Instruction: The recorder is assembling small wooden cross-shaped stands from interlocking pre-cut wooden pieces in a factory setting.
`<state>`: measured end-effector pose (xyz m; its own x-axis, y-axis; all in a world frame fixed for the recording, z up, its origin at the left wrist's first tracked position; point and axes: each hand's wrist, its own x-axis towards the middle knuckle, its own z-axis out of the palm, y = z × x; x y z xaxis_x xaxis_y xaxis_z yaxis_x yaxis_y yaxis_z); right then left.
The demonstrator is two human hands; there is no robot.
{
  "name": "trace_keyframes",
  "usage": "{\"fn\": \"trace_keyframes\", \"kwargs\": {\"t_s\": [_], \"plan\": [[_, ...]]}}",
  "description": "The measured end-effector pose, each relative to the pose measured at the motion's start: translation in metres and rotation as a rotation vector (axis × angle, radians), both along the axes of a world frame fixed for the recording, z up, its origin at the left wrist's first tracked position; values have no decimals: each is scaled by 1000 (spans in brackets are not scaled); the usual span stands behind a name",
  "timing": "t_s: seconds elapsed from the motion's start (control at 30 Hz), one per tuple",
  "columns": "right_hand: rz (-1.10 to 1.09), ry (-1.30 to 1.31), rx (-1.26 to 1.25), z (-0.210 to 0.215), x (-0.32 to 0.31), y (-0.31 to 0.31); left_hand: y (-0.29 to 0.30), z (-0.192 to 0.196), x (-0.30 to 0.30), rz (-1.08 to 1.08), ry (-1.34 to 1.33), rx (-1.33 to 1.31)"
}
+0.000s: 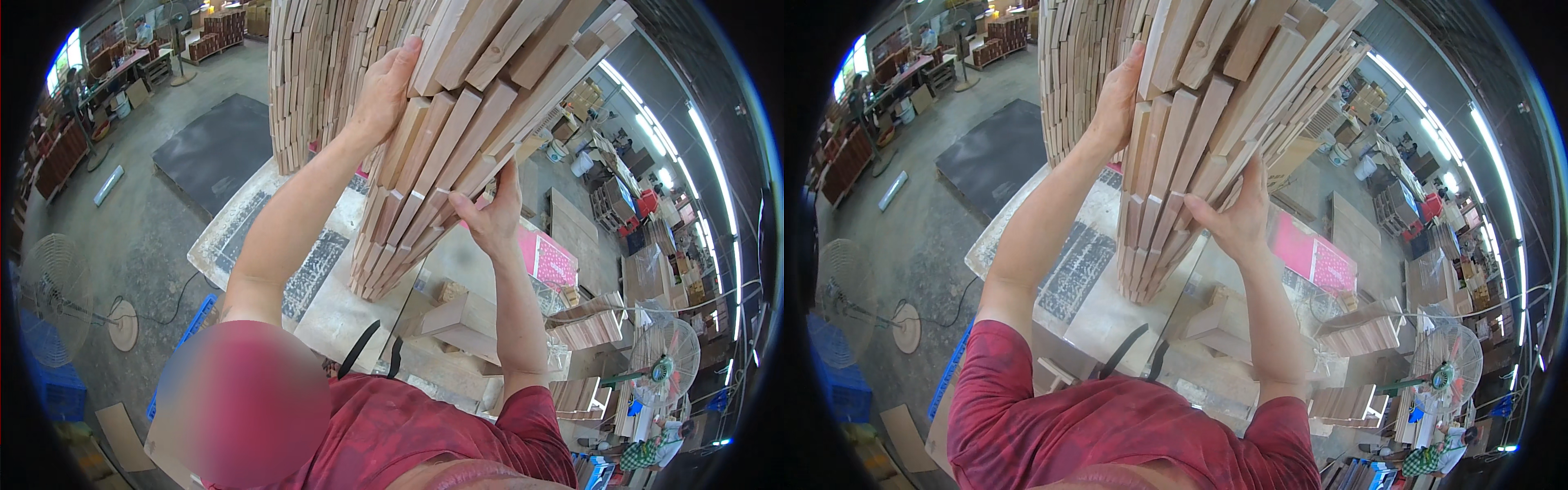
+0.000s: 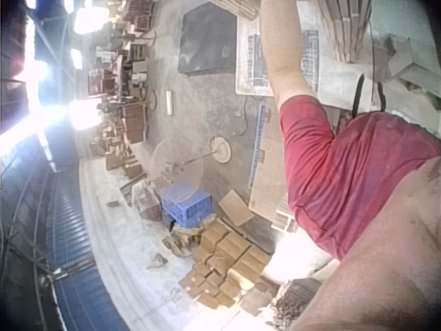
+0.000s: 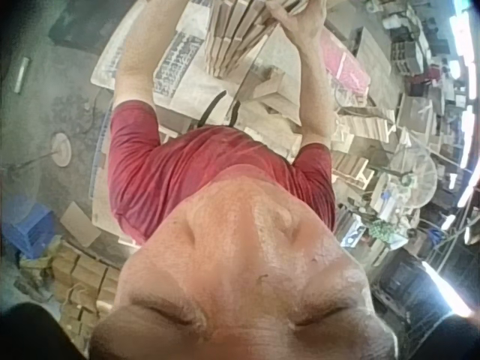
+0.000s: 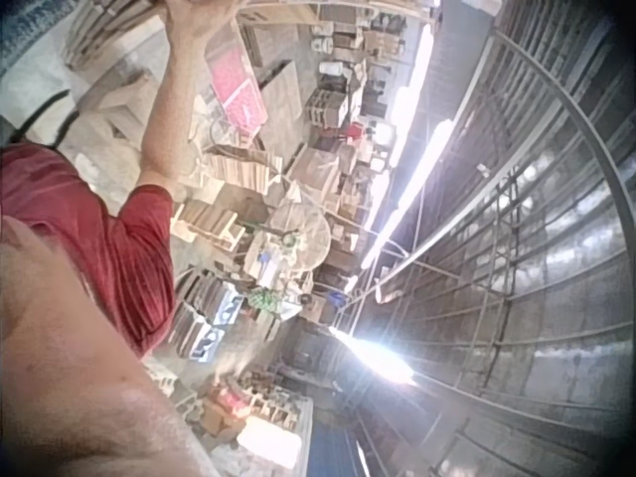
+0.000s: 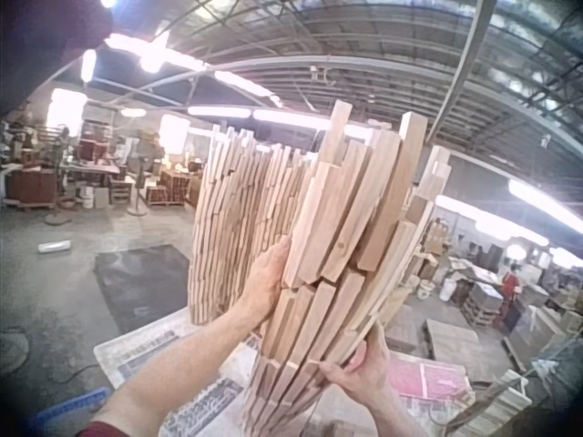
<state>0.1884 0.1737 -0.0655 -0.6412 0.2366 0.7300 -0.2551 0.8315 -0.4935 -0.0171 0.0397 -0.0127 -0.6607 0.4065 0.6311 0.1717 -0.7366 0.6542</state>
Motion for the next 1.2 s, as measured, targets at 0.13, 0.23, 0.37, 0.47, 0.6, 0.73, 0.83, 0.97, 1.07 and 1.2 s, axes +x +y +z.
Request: {"fn": "trace_keyframes", "kwargs": {"t_s": [0.13,0.23,0.37,0.47,0.6,0.73,0.83,0.97,1.07,1.2], "plan": [[41,-35,-2,3,0,-1,-5,0,4,97,39,-19],[20,-18,-9,1,1,-2,-13,8,7,67,-20,-107],[49,-10,-16,-2,-1,-1,-10,5,8,-14,-120,-8],[34,17,-52,-1,-1,-3,-4,6,11,-104,-161,87],[78,44,-76,-1,-2,-3,-5,2,3,-191,-173,58],[129,33,-103,-4,1,1,-11,-6,-11,-209,-129,-14],[144,-4,-130,-1,8,-7,-19,-9,-23,-291,11,-24],[72,-3,-148,-7,17,5,-29,-2,-32,-377,149,-46],[62,25,-216,-8,20,4,-23,-8,-36,-404,132,23],[-14,21,-248,0,18,-9,-21,-8,-35,-363,149,32]]}}
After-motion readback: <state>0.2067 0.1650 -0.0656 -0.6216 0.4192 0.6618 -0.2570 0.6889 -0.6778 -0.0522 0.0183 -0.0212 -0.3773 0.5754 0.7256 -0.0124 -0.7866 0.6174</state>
